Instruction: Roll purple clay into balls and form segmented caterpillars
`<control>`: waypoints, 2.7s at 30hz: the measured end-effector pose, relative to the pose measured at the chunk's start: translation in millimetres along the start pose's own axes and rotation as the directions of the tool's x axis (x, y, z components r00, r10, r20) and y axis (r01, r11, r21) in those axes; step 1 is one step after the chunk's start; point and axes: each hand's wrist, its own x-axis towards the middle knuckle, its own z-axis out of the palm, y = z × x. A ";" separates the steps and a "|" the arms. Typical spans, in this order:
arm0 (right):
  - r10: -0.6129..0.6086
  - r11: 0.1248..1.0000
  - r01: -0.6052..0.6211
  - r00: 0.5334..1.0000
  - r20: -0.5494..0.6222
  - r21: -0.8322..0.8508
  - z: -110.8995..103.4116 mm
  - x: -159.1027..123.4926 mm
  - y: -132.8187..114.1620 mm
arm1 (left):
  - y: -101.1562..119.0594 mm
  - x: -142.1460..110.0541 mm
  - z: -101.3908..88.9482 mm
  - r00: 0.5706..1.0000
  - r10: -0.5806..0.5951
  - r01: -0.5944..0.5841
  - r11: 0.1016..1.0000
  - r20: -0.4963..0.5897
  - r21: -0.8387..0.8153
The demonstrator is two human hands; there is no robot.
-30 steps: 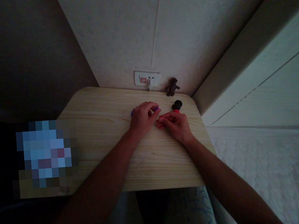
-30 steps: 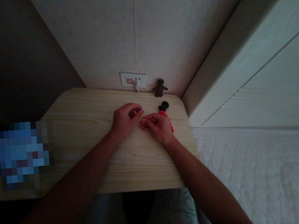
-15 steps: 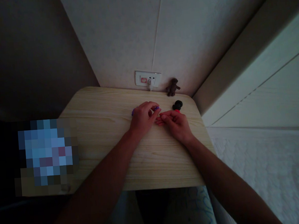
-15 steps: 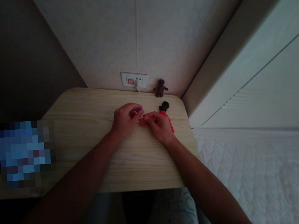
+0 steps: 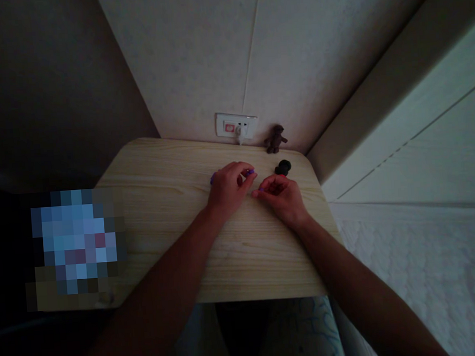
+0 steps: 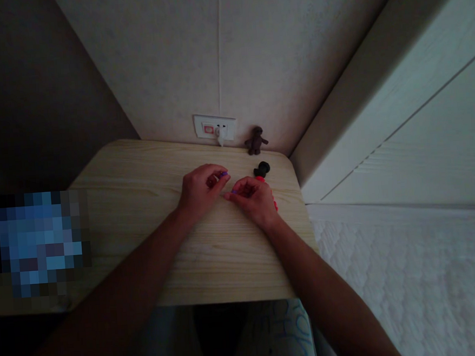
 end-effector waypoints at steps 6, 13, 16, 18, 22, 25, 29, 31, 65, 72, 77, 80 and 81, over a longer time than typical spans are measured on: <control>0.055 0.997 -0.056 0.998 0.025 0.047 1.7 -1.2 -1.7 | -1.5 0.0 0.8 1.000 0.010 -0.010 1.000 0.001 0.011; -0.013 0.996 0.011 1.000 0.012 0.086 -1.2 1.0 6.6 | -2.6 -0.4 1.3 1.000 0.009 -0.009 1.000 0.004 0.002; -0.008 0.996 0.005 1.000 0.027 0.089 -2.0 3.2 9.9 | -2.3 -0.5 0.7 1.000 0.007 -0.007 1.000 0.007 0.003; -0.013 0.995 0.010 1.000 0.027 0.098 -1.9 4.1 10.6 | -2.0 -0.6 0.2 1.000 0.006 -0.006 1.000 0.010 0.008; -0.011 0.992 0.008 1.000 0.020 0.124 -0.9 2.9 8.4 | -2.1 -0.9 0.3 1.000 0.008 -0.008 1.000 0.006 0.009; 0.016 0.997 -0.017 1.000 0.006 0.078 -0.4 0.8 5.4 | -3.0 -1.1 1.1 1.000 0.001 -0.001 1.000 0.002 0.003; 0.018 0.999 -0.017 1.000 -0.007 0.042 -0.8 0.4 3.8 | -3.5 -0.5 1.3 1.000 0.003 -0.003 1.000 0.006 -0.005; 0.011 0.998 -0.010 1.000 -0.012 0.062 -1.3 1.5 4.4 | -3.2 0.0 0.9 1.000 0.011 -0.011 1.000 0.008 -0.004; 0.000 0.986 0.028 0.986 -0.164 0.166 -1.8 2.1 1.5 | 2.7 -0.2 1.2 0.994 0.075 -0.073 0.997 0.076 -0.030; -0.086 0.992 0.100 0.981 -0.173 0.077 -3.3 2.6 2.9 | 3.1 -0.6 1.0 0.995 0.069 -0.066 0.997 0.070 -0.047; -0.086 0.990 0.103 0.982 -0.169 0.094 -3.9 2.1 4.1 | 2.6 -0.9 1.3 0.995 0.072 -0.068 0.996 0.063 -0.055; -0.114 0.991 0.123 0.980 -0.160 0.048 -4.7 1.9 4.1 | 2.2 -0.7 1.8 0.996 0.077 -0.074 0.995 0.050 -0.059; -0.130 0.990 0.136 0.979 -0.159 0.023 -5.1 1.9 4.3 | 2.1 -0.6 2.0 0.996 0.078 -0.075 0.995 0.049 -0.064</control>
